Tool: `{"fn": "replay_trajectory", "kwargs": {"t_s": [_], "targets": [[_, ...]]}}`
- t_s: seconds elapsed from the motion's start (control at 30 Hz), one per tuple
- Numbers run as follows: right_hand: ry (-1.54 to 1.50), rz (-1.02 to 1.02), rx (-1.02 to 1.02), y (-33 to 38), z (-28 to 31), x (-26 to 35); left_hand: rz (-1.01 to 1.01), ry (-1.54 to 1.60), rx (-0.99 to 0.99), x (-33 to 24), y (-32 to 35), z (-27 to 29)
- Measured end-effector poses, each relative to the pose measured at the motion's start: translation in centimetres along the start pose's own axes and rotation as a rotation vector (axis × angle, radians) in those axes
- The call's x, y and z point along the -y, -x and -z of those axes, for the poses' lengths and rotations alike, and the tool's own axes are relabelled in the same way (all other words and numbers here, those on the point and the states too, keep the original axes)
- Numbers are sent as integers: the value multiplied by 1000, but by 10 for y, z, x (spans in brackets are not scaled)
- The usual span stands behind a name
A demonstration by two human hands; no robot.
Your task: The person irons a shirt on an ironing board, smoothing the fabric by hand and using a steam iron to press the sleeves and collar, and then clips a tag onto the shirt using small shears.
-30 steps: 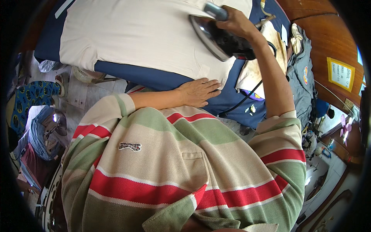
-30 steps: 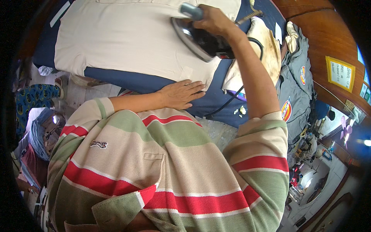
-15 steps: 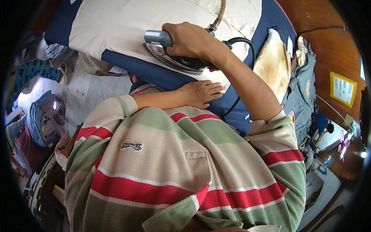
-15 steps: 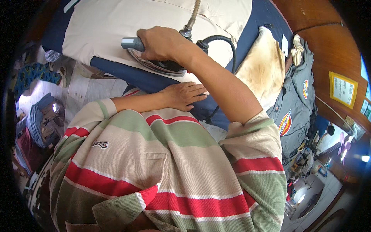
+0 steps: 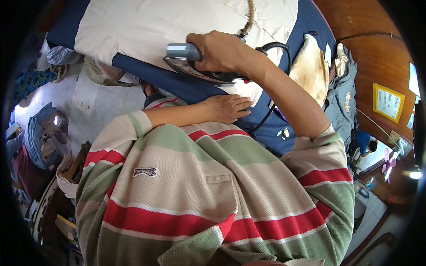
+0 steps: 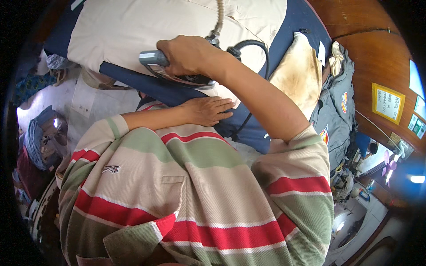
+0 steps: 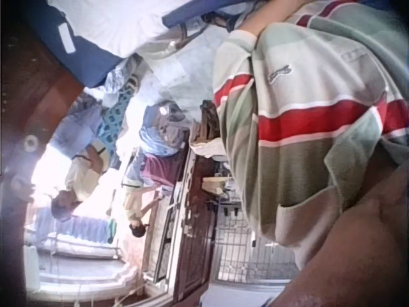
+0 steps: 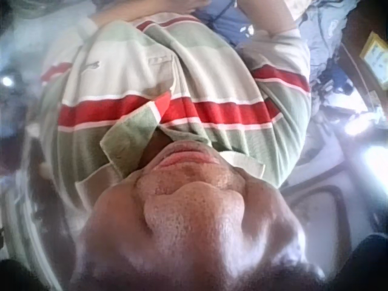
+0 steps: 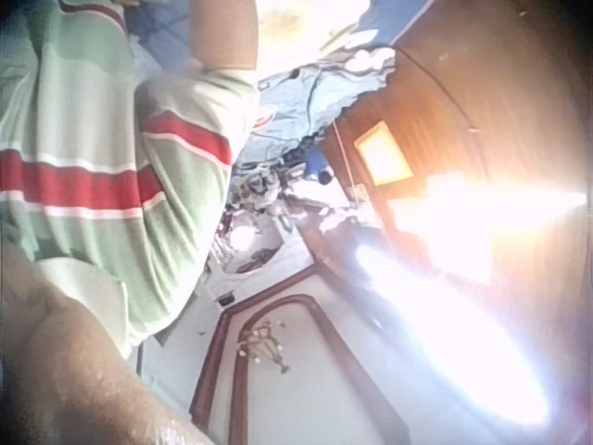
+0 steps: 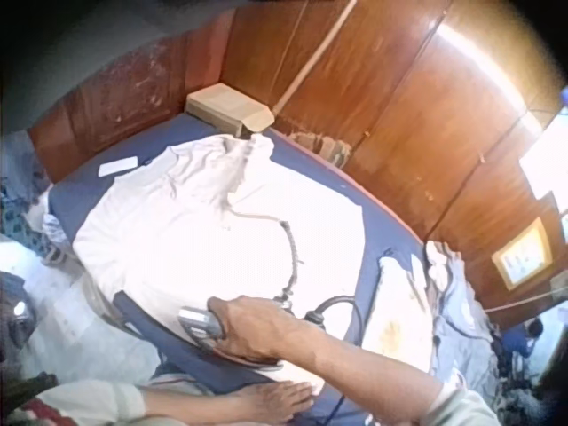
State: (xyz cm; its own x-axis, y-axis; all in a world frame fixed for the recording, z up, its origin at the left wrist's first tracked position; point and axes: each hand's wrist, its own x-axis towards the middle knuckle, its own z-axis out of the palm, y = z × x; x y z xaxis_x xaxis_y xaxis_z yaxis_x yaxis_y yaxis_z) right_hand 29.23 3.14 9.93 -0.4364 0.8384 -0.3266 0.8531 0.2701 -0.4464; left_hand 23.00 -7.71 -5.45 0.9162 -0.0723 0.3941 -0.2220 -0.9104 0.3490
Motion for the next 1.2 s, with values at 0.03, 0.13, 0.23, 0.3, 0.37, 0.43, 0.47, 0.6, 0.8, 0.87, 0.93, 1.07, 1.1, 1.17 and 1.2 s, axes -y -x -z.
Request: {"fn": "replay_trajectory", "kwargs": {"t_s": [0.03, 0.13, 0.23, 0.3, 0.37, 0.43, 0.47, 0.6, 0.8, 0.87, 0.93, 1.07, 1.1, 1.17, 1.2], "targets": [[13, 1, -3, 2, -1, -1, -26, 32, -64, 2, 2, -3], [45, 2, -39, 4, 2, -6, -138, 116, -126, 5, 8, 9], [69, -3, -126, -9, 7, -29, -59, 82, -138, 14, 25, 48], [71, -99, -169, -11, 22, -42, 87, -3, -302, 28, 40, 72], [-64, -199, -239, -5, 28, -78, 364, -213, -312, 55, 64, 92], [-131, -441, -134, 18, 58, -67, 696, -329, -267, 78, 102, 113], [-66, -447, -249, 32, 45, -90, 836, -427, -199, 90, 121, 121], [-124, -647, -461, 92, 12, -125, 1027, -621, -15, 103, 173, 124], [-239, -935, -613, 140, -23, -76, 1042, -578, -35, 100, 174, 124], [-276, -975, -645, 142, -29, -69, 1045, -572, -35, 100, 173, 125], [-292, -1033, -679, 144, -28, -75, 1040, -564, -45, 100, 174, 124], [-322, -1141, -758, 150, -18, -126, 1061, -567, -4, 100, 171, 128], [-336, -1180, -761, 149, -11, -134, 1060, -557, -4, 100, 170, 128], [-405, -1198, -728, 145, 4, -143, 1065, -541, -8, 100, 168, 129], [-438, -1203, -711, 143, 12, -144, 1056, -536, -13, 99, 167, 131]]}}
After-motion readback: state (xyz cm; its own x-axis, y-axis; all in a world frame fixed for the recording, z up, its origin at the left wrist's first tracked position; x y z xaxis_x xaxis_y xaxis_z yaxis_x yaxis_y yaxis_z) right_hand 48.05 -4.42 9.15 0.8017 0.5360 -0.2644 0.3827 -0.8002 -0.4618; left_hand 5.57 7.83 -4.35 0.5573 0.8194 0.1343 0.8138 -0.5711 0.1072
